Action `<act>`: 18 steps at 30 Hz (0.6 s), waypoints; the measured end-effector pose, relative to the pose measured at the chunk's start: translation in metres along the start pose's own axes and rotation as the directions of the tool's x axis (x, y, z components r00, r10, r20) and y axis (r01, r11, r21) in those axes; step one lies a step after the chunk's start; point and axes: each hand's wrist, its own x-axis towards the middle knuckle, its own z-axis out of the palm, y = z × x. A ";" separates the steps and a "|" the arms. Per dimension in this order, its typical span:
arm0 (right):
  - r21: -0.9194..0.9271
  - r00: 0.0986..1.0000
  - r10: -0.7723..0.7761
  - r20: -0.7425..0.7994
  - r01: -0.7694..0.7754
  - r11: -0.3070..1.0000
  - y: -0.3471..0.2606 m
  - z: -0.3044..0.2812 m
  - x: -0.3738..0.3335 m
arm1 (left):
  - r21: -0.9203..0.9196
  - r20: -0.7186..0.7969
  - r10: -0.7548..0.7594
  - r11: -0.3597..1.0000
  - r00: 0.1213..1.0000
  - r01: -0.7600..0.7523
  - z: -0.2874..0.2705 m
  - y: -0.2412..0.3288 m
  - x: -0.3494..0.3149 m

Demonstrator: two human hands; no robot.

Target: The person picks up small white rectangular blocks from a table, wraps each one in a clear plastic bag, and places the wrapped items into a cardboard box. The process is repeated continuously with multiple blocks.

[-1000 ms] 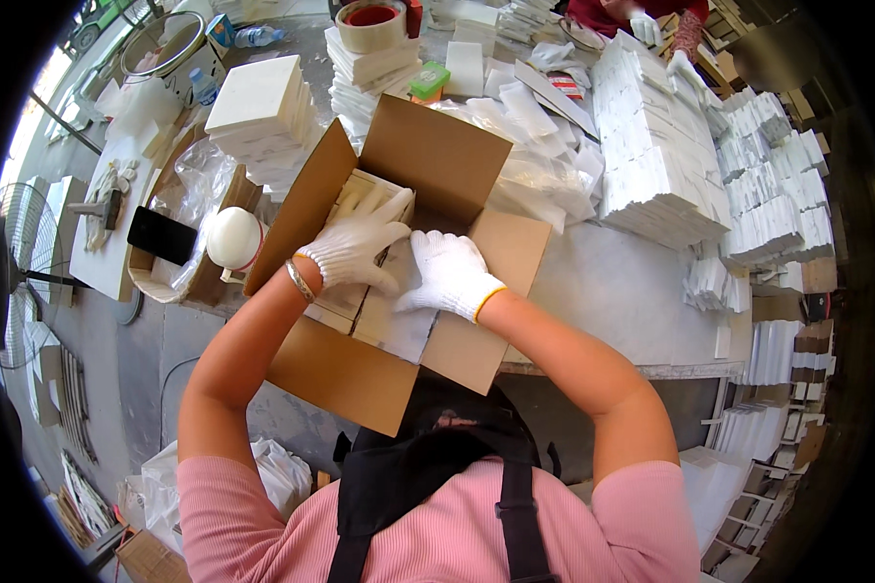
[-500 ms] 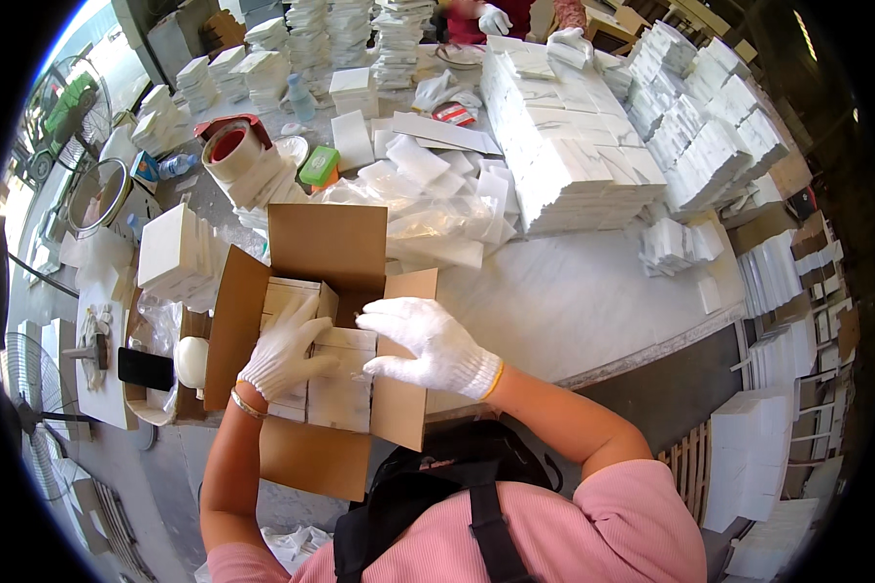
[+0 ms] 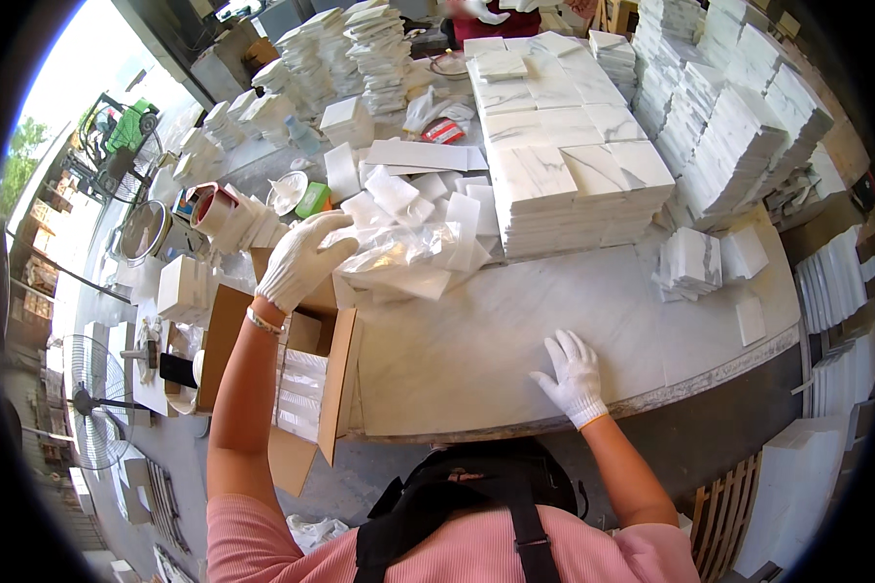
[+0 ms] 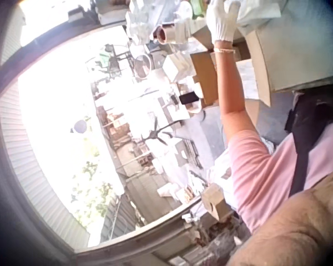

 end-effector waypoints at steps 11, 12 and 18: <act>0.125 0.992 -0.059 -0.109 0.072 0.989 0.021 0.002 -0.008 | 0.537 0.077 -0.306 0.815 0.949 0.219 0.107 -0.016 0.115; 0.132 0.992 -0.058 -0.111 0.073 0.989 0.022 0.001 -0.007 | 0.552 0.060 -0.334 0.796 0.941 0.248 0.111 -0.025 0.120; 0.131 0.995 -0.048 -0.093 0.060 0.990 0.024 -0.003 -0.004 | 0.464 0.116 -0.510 0.787 0.852 0.408 0.128 -0.082 0.136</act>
